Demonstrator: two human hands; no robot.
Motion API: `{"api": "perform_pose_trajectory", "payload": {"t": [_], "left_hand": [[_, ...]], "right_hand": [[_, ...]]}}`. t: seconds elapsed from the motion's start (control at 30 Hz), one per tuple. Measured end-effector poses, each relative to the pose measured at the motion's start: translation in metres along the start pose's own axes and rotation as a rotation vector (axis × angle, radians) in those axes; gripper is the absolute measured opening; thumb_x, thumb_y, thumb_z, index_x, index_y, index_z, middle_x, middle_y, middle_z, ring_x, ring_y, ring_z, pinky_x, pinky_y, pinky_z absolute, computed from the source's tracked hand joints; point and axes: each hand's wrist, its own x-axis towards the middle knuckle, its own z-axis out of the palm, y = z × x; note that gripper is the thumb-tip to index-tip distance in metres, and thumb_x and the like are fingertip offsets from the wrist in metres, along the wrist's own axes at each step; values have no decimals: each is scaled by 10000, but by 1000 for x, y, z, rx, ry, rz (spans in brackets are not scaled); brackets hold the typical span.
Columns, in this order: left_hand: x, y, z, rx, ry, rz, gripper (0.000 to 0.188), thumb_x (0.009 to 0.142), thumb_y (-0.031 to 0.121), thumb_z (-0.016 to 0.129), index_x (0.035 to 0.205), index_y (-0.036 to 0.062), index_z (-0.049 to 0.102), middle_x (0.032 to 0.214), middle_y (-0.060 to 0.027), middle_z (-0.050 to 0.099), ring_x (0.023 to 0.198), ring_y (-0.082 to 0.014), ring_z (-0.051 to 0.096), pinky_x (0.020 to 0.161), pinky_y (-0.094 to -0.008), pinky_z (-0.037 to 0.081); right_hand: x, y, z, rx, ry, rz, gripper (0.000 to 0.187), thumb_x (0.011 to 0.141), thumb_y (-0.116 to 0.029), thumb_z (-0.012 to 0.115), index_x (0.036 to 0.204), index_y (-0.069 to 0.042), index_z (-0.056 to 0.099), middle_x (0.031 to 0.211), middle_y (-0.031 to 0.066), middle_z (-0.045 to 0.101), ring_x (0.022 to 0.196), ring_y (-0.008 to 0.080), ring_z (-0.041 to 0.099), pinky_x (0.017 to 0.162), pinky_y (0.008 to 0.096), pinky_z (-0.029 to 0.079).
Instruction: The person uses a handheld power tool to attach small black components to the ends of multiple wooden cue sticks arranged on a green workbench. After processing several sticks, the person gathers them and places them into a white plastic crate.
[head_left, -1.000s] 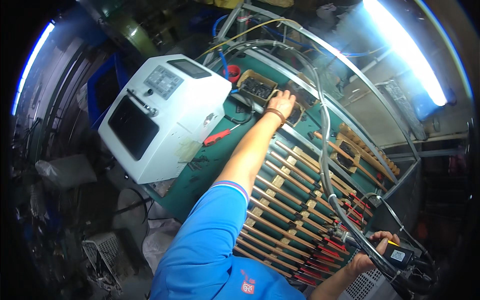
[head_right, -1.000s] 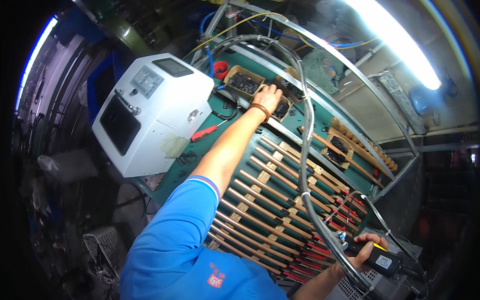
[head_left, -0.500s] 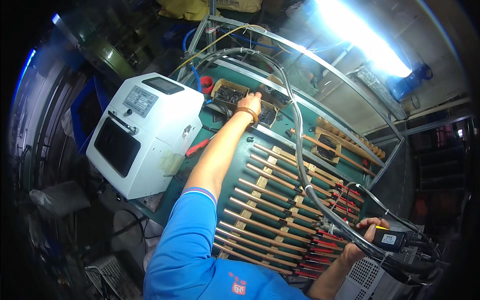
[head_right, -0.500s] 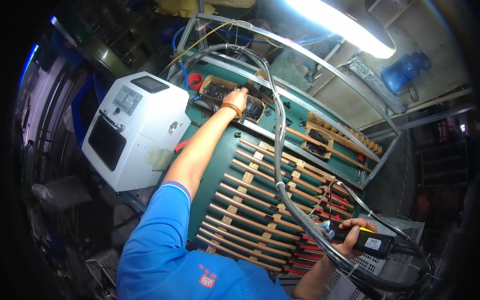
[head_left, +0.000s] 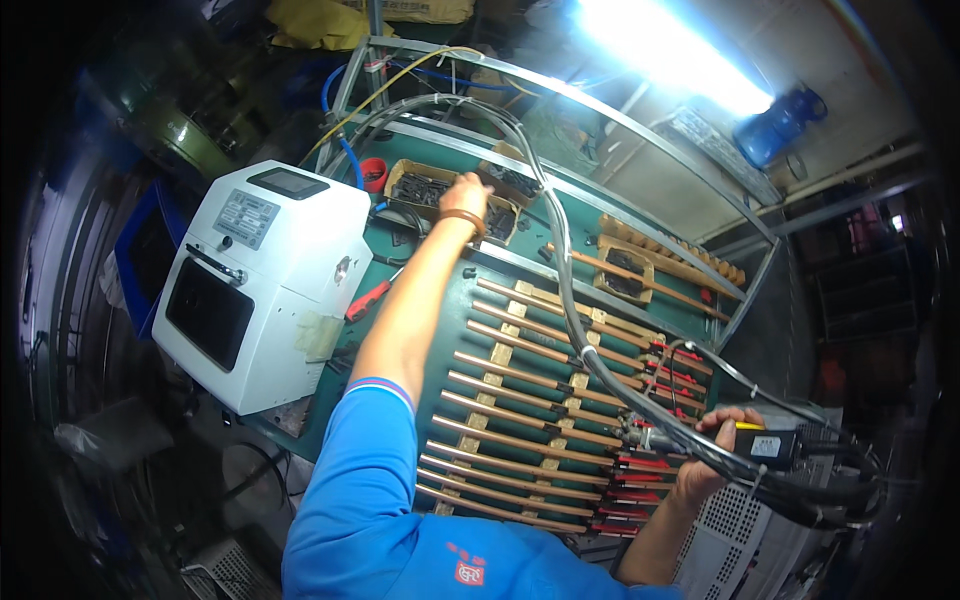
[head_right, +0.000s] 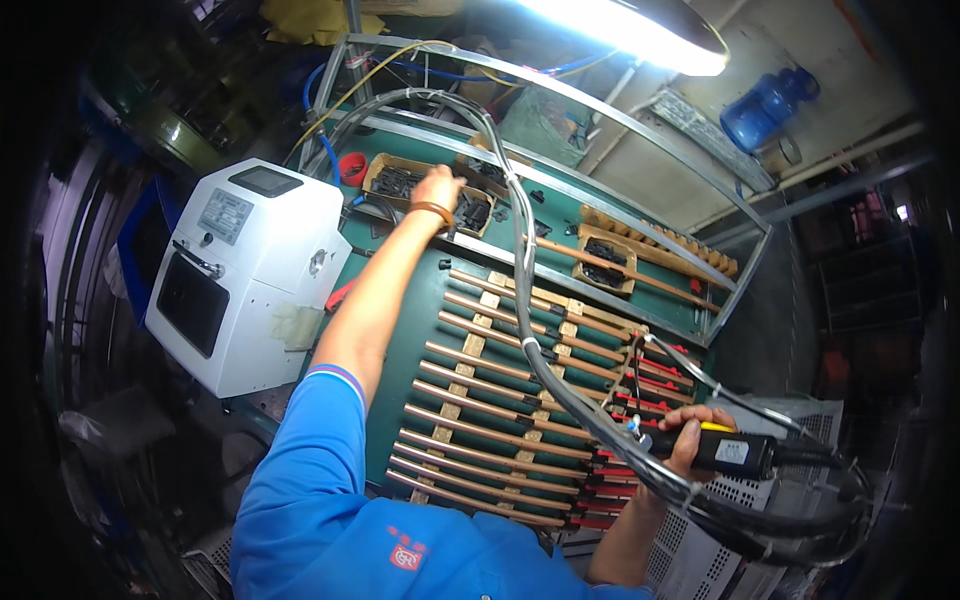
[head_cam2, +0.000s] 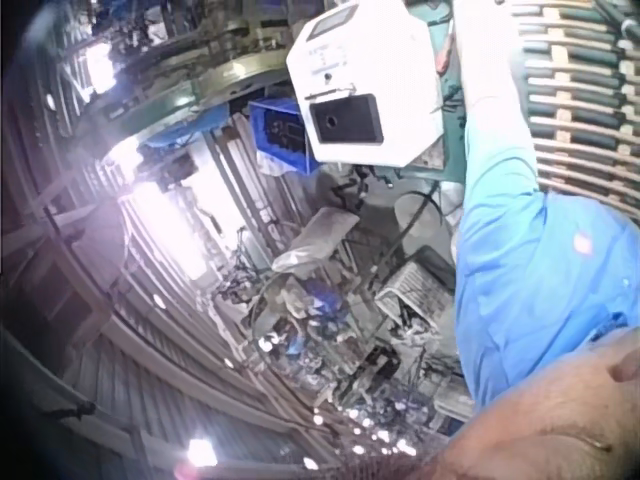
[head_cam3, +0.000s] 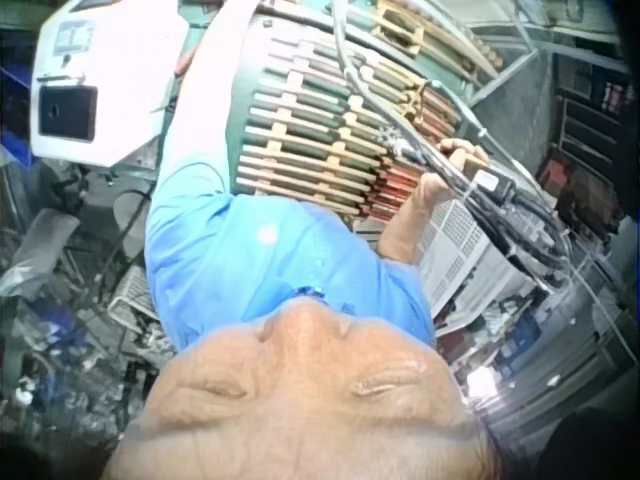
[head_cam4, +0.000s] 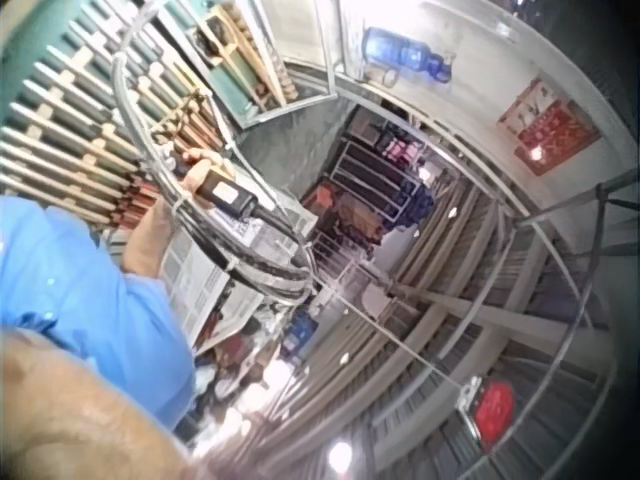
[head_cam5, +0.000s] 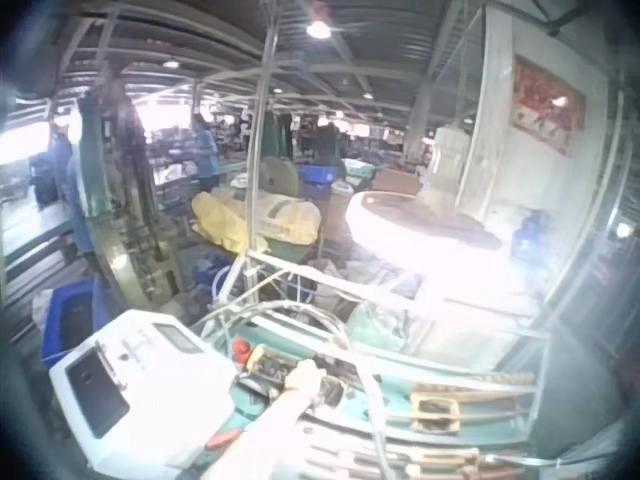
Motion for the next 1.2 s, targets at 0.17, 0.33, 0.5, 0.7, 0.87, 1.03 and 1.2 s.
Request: {"api": "perform_pose_trajectory", "payload": {"t": [0.17,0.33,0.5,0.7,0.87,1.03,1.2], "left_hand": [[-41,-3,-57,-1107,-145,-430,381,885,417,568,825,42,594,592,-57,533,515,-97,491,403,-280,348],[-180,-1,-75,-1797,-436,-530,304,924,341,558,843,50,524,696,-2,508,522,-48,439,402,-174,335],[-353,34,-65,-1854,-610,-910,262,914,367,557,894,107,538,788,-18,544,629,-65,501,434,-153,369],[-441,68,-55,-1674,-763,-888,379,928,366,536,1173,77,513,880,-12,540,672,-52,493,448,-150,368],[-452,66,-49,-1675,-819,-774,306,904,159,590,1170,17,538,936,-10,556,704,-48,469,535,-162,392],[-451,59,-56,-1868,-1122,-901,256,925,101,515,1169,22,505,913,2,553,672,-38,447,477,-143,357],[-489,47,-58,-2071,-1181,-1457,300,967,198,465,1212,24,475,947,-25,547,695,-78,487,504,-189,409]], "right_hand": [[3,6,4,150,17,68,280,843,13,530,1112,-56,489,844,54,523,685,126,475,624,250,442],[4,6,1,213,-129,-21,371,762,-3,634,1113,-14,513,912,76,582,854,170,566,779,304,507],[-4,9,-5,167,-112,-42,268,761,6,598,1026,14,560,821,113,636,655,172,604,611,295,528],[-17,-15,-3,234,-218,73,288,833,49,580,1102,26,482,829,83,603,714,131,609,630,255,526],[-28,-18,-13,305,-246,84,297,819,52,594,1092,15,481,827,91,606,707,132,613,623,251,524],[-41,-28,-22,181,-226,108,328,832,0,608,1128,27,470,838,98,623,699,142,619,632,273,514],[-57,-39,-25,125,-134,89,341,823,-14,616,1129,33,474,814,103,628,690,150,630,632,276,519]]}}
